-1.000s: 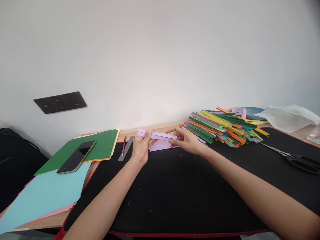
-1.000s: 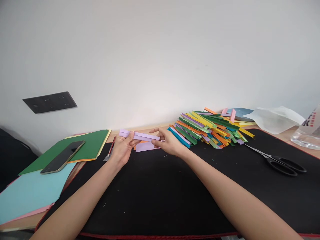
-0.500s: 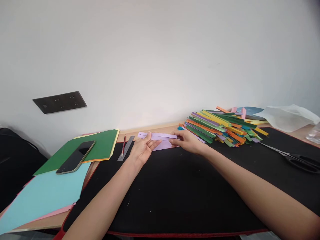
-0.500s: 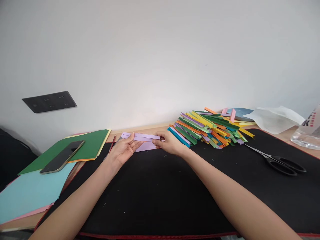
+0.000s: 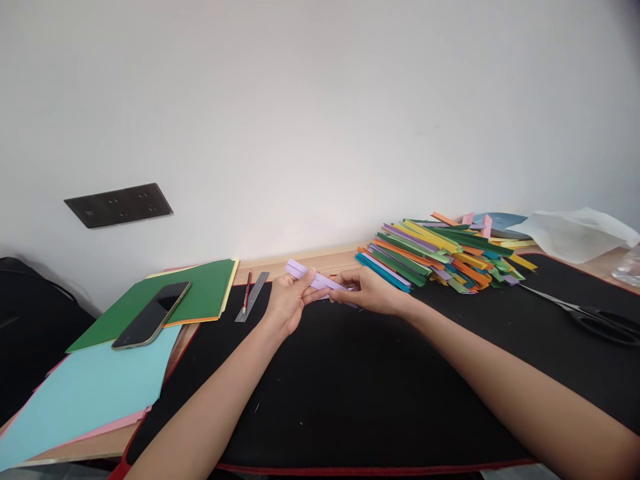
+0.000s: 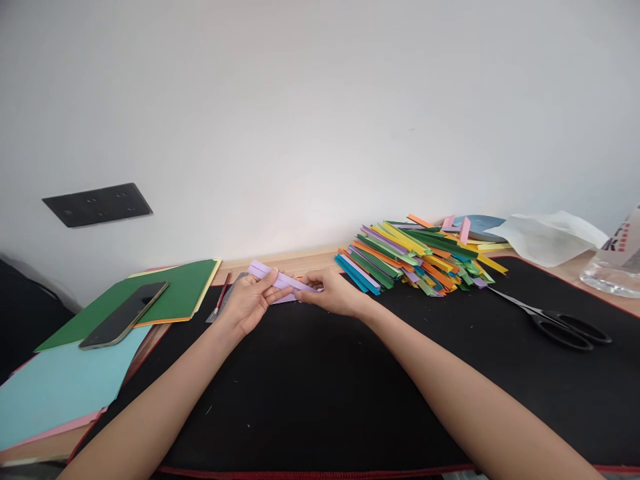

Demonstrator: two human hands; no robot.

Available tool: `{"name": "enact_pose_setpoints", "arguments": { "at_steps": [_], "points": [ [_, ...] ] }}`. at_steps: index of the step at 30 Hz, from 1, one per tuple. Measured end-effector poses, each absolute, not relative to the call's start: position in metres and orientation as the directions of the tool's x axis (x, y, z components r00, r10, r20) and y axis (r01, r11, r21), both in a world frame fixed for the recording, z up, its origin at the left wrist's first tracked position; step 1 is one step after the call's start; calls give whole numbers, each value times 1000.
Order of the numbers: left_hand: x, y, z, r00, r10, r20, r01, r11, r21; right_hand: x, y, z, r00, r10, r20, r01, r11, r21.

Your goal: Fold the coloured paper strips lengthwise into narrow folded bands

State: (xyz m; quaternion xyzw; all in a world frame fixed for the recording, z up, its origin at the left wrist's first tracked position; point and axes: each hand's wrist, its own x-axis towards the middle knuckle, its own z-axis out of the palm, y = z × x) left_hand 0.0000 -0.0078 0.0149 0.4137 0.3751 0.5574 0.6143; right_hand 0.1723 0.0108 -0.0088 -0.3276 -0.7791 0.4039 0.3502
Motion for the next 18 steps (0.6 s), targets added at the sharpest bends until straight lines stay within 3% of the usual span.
{"name": "enact_pose_setpoints", "arguments": {
  "at_steps": [7, 11, 18],
  "points": [
    [1, -11, 13, 70, 996, 62, -198, -47, 979, 165, 3, -2, -528, 823, 208, 213, 365, -906],
    [4, -13, 10, 166, 982, 88, -218, -50, 975, 165, 4, -4, -532, 827, 183, 170, 316, -933],
    [8, -11, 0, 145, 983, 116, -292, -69, 954, 157, 3, -10, -522, 844, 125, 43, 173, -984]
  ]
}}
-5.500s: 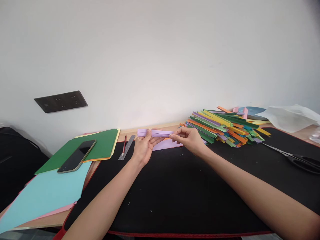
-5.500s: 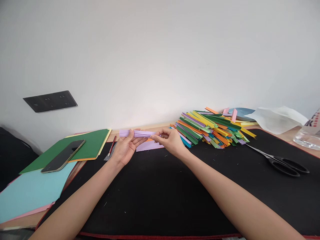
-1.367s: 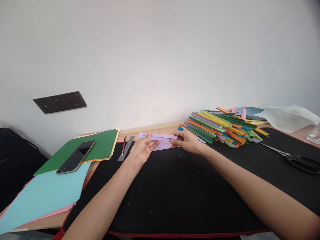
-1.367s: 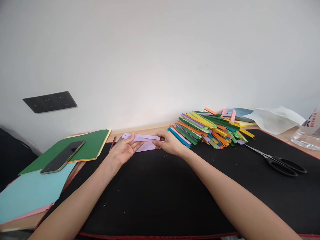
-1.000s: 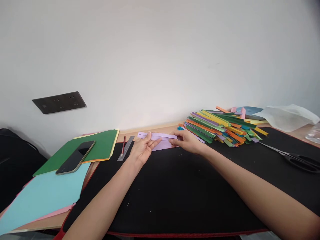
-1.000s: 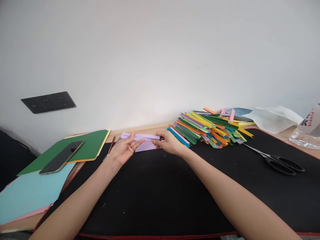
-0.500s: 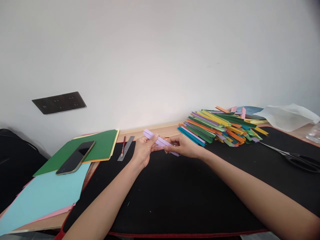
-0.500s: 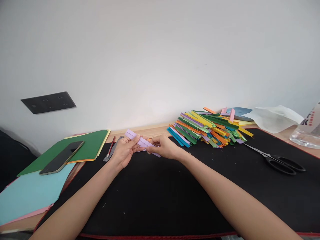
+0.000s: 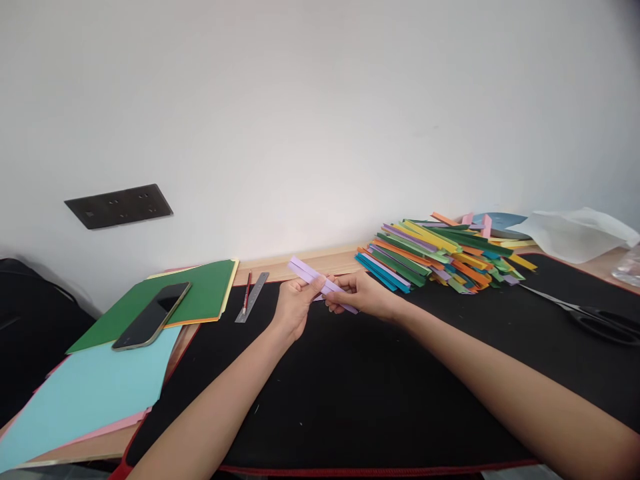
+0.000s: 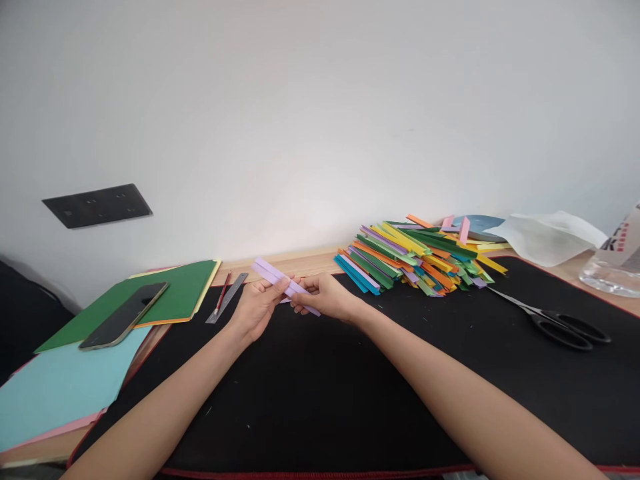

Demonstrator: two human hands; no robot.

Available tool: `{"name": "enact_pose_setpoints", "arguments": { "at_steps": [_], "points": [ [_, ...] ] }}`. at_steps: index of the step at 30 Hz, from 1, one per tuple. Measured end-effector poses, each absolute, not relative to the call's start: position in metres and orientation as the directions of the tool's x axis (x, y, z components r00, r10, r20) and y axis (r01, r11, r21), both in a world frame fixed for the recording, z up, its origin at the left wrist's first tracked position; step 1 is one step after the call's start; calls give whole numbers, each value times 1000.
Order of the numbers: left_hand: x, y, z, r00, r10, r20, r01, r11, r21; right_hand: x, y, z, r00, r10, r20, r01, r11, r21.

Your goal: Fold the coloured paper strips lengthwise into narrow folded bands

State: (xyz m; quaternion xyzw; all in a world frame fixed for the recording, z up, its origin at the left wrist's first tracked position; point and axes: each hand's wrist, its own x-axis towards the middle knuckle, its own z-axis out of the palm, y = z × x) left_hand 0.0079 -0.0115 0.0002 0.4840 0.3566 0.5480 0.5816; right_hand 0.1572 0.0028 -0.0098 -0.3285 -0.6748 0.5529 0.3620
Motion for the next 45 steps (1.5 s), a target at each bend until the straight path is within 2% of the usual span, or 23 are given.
{"name": "enact_pose_setpoints", "arguments": {
  "at_steps": [6, 13, 21, 28, 34, 37, 45],
  "points": [
    [8, -10, -4, 136, 982, 133, -287, -89, 954, 149, 0, -9, -459, 883, 99, 11, 117, -993],
    [2, -8, -2, 159, 982, 106, -241, -66, 968, 159, 1, -7, -584, 809, 61, 23, 92, -996],
    [-3, -4, 9, -15, 992, 123, -305, -122, 944, 166, 4, -9, -581, 814, 33, -8, 35, -999],
    [2, -10, 4, 201, 978, 57, -322, 11, 947, 164, 6, -10, -590, 803, 83, -24, 86, -996],
    [2, -6, 4, 72, 991, 110, -429, -69, 901, 163, 4, -10, -454, 865, 216, -135, 173, -976],
    [4, -7, 7, 43, 992, 118, -438, -87, 895, 162, 4, -10, -407, 873, 268, -136, 232, -963],
    [5, -8, 8, 48, 989, 138, -475, -99, 874, 160, 7, -12, -270, 939, 214, -124, 186, -975]
  ]
}}
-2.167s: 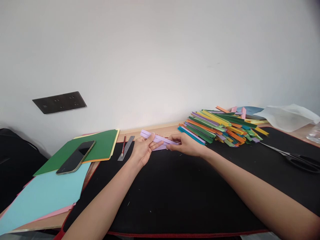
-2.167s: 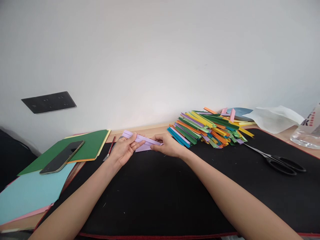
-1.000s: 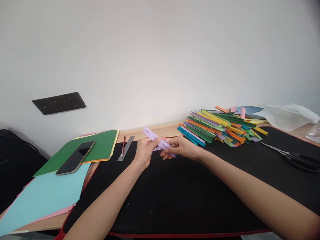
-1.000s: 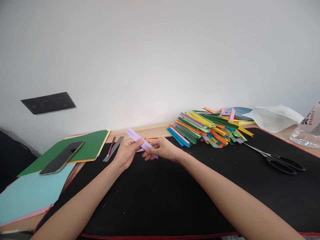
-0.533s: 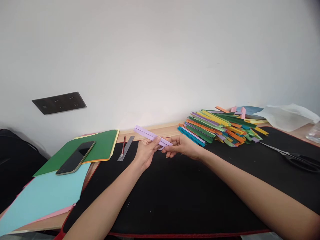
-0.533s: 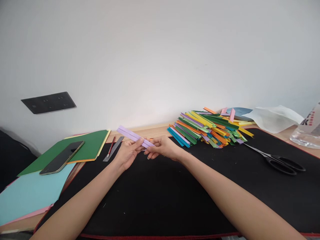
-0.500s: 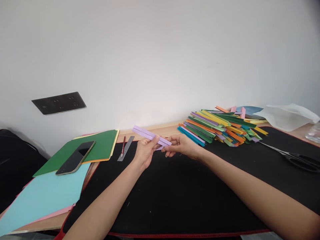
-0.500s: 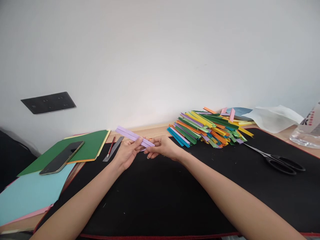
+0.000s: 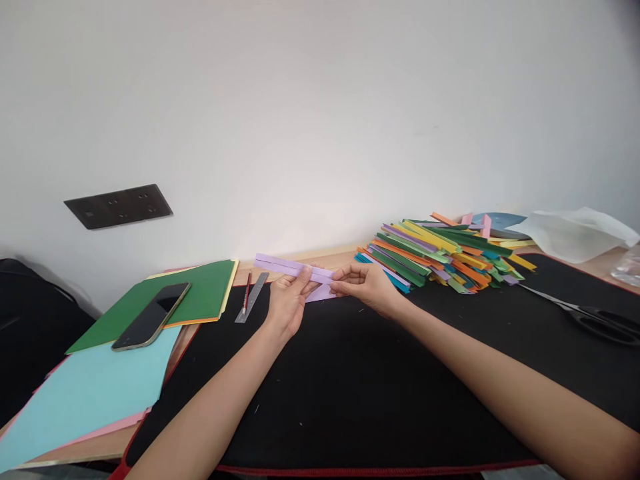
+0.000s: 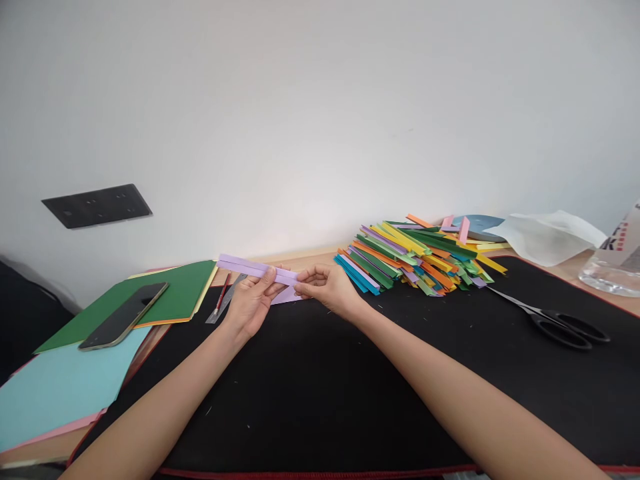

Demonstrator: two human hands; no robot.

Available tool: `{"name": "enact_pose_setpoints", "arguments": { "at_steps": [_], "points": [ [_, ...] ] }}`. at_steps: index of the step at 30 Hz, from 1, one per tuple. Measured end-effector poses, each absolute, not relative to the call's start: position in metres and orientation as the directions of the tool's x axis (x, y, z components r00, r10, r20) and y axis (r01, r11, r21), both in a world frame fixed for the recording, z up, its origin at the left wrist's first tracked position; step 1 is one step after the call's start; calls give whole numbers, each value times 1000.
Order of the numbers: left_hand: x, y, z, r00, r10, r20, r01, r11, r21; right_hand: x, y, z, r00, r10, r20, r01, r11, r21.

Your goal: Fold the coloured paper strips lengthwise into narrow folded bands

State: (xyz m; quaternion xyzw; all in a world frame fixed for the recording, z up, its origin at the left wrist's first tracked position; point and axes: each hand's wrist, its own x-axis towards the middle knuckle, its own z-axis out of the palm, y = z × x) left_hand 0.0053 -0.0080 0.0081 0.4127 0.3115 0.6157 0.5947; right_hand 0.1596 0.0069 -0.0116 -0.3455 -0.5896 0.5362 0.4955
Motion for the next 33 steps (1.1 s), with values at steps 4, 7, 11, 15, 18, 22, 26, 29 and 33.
{"name": "enact_pose_setpoints", "arguments": {
  "at_steps": [4, 7, 11, 15, 18, 22, 26, 29, 33],
  "points": [
    [6, -9, 9, 55, 988, 141, -481, -98, 871, 159, 6, -11, -252, 943, 217, -138, 187, -973],
    [6, -10, 10, 59, 990, 128, -481, -84, 873, 159, 5, -9, -240, 947, 215, -143, 185, -972],
    [7, -10, 9, 41, 993, 108, -487, -75, 870, 158, 4, -8, -231, 952, 202, -129, 176, -976],
    [6, -9, 8, 32, 993, 113, -480, -84, 873, 157, 5, -9, -220, 956, 195, -134, 168, -977],
    [6, -9, 9, 39, 990, 136, -479, -101, 872, 156, 5, -9, -218, 954, 204, -136, 178, -975],
    [6, -9, 12, 25, 996, 91, -502, -66, 863, 156, 5, -8, -245, 943, 225, -122, 200, -972],
    [6, -9, 11, 31, 1000, -4, -551, 21, 834, 158, 5, -8, -254, 930, 265, -194, 220, -956],
    [5, -9, 10, 49, 999, -5, -561, 32, 827, 159, 6, -10, -313, 898, 309, -237, 241, -941],
    [4, -10, 12, 61, 997, -41, -516, 66, 854, 162, 9, -12, -350, 869, 350, -187, 301, -935]
  ]
}}
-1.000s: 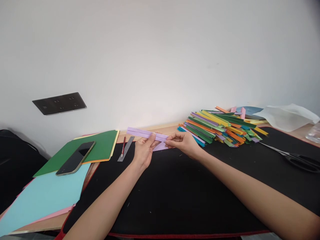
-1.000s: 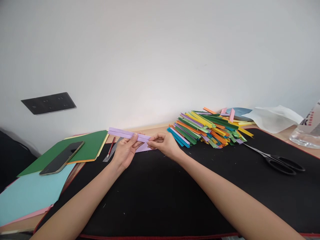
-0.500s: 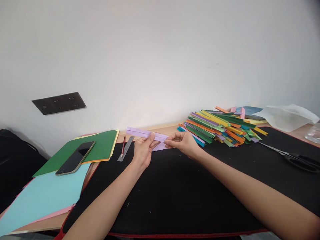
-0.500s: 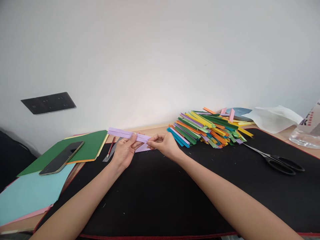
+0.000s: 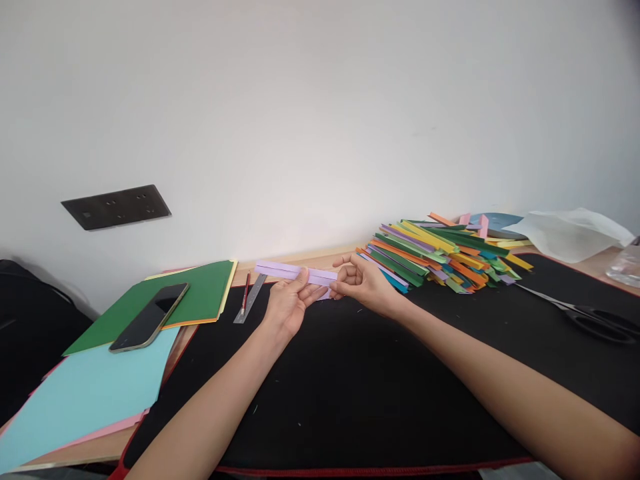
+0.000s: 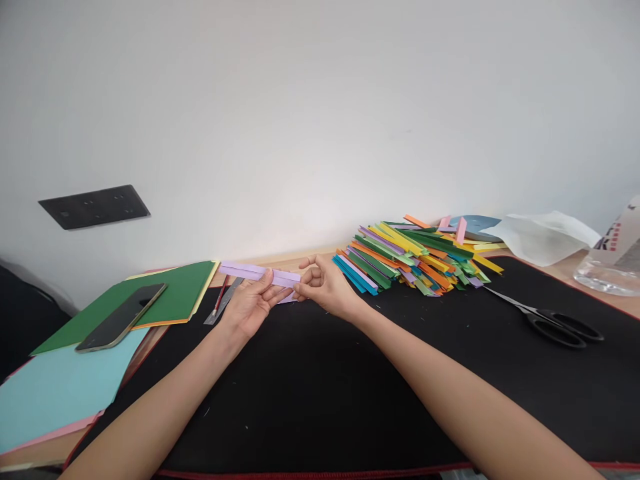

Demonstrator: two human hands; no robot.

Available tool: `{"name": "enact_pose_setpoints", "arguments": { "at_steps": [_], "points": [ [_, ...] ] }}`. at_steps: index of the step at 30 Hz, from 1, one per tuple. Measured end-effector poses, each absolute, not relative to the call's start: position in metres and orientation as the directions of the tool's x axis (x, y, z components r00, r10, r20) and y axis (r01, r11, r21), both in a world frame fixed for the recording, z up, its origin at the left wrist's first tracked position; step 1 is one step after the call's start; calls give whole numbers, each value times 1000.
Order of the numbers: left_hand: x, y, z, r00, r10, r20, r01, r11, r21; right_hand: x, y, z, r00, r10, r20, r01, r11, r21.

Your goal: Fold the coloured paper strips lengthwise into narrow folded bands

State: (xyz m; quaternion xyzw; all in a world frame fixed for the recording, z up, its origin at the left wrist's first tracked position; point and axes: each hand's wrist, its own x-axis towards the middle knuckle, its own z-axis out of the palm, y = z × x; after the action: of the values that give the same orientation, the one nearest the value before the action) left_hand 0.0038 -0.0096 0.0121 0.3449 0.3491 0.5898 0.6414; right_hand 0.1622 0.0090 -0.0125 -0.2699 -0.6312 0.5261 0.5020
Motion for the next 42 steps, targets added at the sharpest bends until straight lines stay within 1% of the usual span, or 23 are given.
{"name": "enact_pose_setpoints", "arguments": {
  "at_steps": [3, 6, 10, 14, 19, 23, 28, 31, 33, 36, 39, 42],
  "points": [
    [4, -10, 15, 49, 992, -120, -492, 128, 861, 164, 11, -12, -353, 876, 330, -113, 310, -944],
    [7, -9, 16, 35, 988, -147, -554, 142, 820, 164, 11, -10, -365, 880, 303, -77, 295, -952],
    [11, -9, 12, -27, 990, -142, -650, 90, 754, 165, 10, -8, -356, 883, 305, -105, 287, -952],
    [10, -6, 8, -46, 992, -114, -661, 55, 748, 165, 10, -8, -381, 864, 328, -126, 303, -945],
    [6, -4, 9, -101, 992, -70, -663, -15, 748, 164, 10, -7, -388, 867, 313, -93, 301, -949],
    [3, -4, 12, -74, 997, -21, -621, -29, 783, 164, 9, -5, -405, 868, 286, -38, 297, -954],
    [5, -8, 13, -33, 999, -15, -541, -5, 841, 163, 9, -9, -460, 848, 263, 43, 317, -947],
    [7, -13, 11, 7, 1000, -22, -463, 22, 886, 158, 9, -14, -467, 841, 272, 79, 346, -935],
    [9, -15, 9, 18, 1000, -3, -406, 10, 914, 155, 9, -15, -450, 849, 277, 100, 355, -929],
    [10, -16, 5, 8, 999, 35, -353, -30, 935, 152, 8, -14, -412, 874, 256, 154, 343, -927],
    [9, -14, 3, -20, 1000, 20, -338, -26, 941, 153, 6, -9, -405, 885, 230, 211, 335, -918],
    [8, -11, 3, -43, 999, 12, -340, -27, 940, 156, 4, -3, -435, 867, 243, 237, 371, -898]
  ]
}}
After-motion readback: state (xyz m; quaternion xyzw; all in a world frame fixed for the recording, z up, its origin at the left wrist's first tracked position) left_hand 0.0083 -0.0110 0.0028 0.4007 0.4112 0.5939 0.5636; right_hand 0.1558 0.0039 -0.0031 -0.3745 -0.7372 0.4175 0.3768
